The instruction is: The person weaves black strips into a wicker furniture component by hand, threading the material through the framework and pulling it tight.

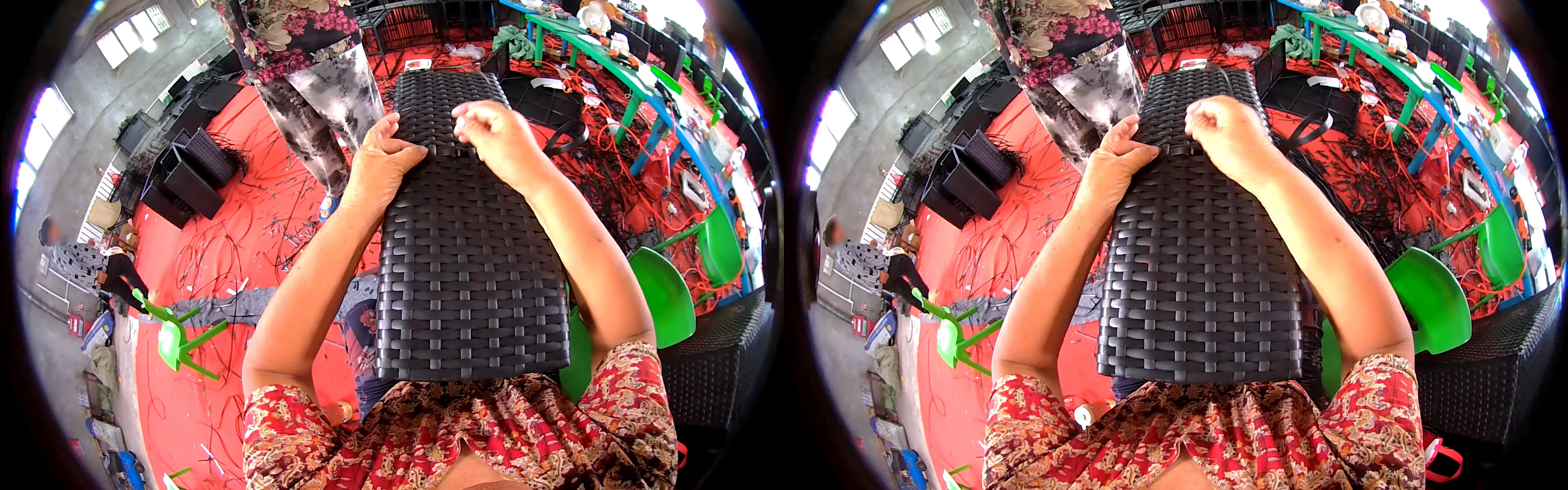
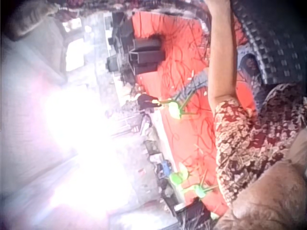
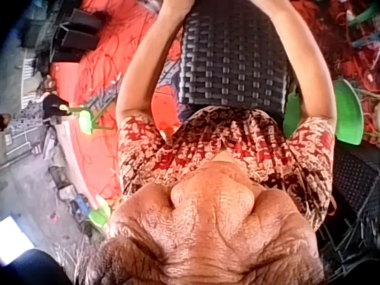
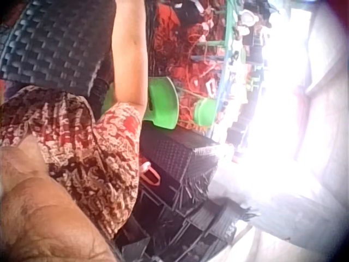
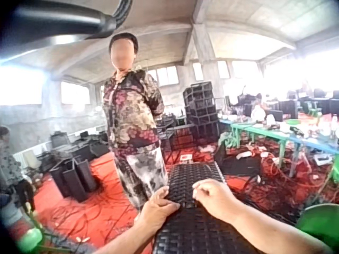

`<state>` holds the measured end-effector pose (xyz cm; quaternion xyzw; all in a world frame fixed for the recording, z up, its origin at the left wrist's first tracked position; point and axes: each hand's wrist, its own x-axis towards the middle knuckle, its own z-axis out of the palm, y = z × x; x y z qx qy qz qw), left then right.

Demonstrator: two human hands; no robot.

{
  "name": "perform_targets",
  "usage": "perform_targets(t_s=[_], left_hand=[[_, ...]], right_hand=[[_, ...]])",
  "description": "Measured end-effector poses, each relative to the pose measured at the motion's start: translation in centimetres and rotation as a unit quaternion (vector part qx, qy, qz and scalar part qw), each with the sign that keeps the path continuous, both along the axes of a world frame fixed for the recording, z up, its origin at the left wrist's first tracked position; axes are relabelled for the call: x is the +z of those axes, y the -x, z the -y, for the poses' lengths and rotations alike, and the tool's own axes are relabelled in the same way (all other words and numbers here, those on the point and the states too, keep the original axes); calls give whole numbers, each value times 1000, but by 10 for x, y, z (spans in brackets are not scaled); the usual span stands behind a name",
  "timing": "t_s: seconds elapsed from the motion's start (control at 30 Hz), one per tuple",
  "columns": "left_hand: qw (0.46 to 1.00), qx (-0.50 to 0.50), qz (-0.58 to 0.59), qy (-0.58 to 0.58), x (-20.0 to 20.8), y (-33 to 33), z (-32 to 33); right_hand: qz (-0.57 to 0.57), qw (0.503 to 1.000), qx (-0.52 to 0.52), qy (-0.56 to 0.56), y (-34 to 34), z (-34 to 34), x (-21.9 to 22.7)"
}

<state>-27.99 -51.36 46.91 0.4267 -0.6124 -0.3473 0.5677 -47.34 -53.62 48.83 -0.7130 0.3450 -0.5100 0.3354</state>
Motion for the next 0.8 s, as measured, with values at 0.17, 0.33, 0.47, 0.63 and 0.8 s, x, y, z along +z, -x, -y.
perform_targets(t_s=[0.17, 0.33, 0.47, 0.63, 0.8], left_hand=[[999, -17, -36, -10, -1, -2, 2], [1000, 11, 6, 12, -2, -1, -3], [996, 19, 65, 50, 1, -1, -8], [990, 44, 64, 118, 6, -1, -13], [978, 63, -154, 127, -7, 2, -11]], right_hand=[[191, 977, -3, 90, 10, -10, 7], [195, 970, -36, 140, 12, -14, 10], [184, 970, -29, 156, 11, -17, 9], [145, 976, -29, 160, 12, -19, 8], [110, 989, 3, 103, 6, -22, 9]])
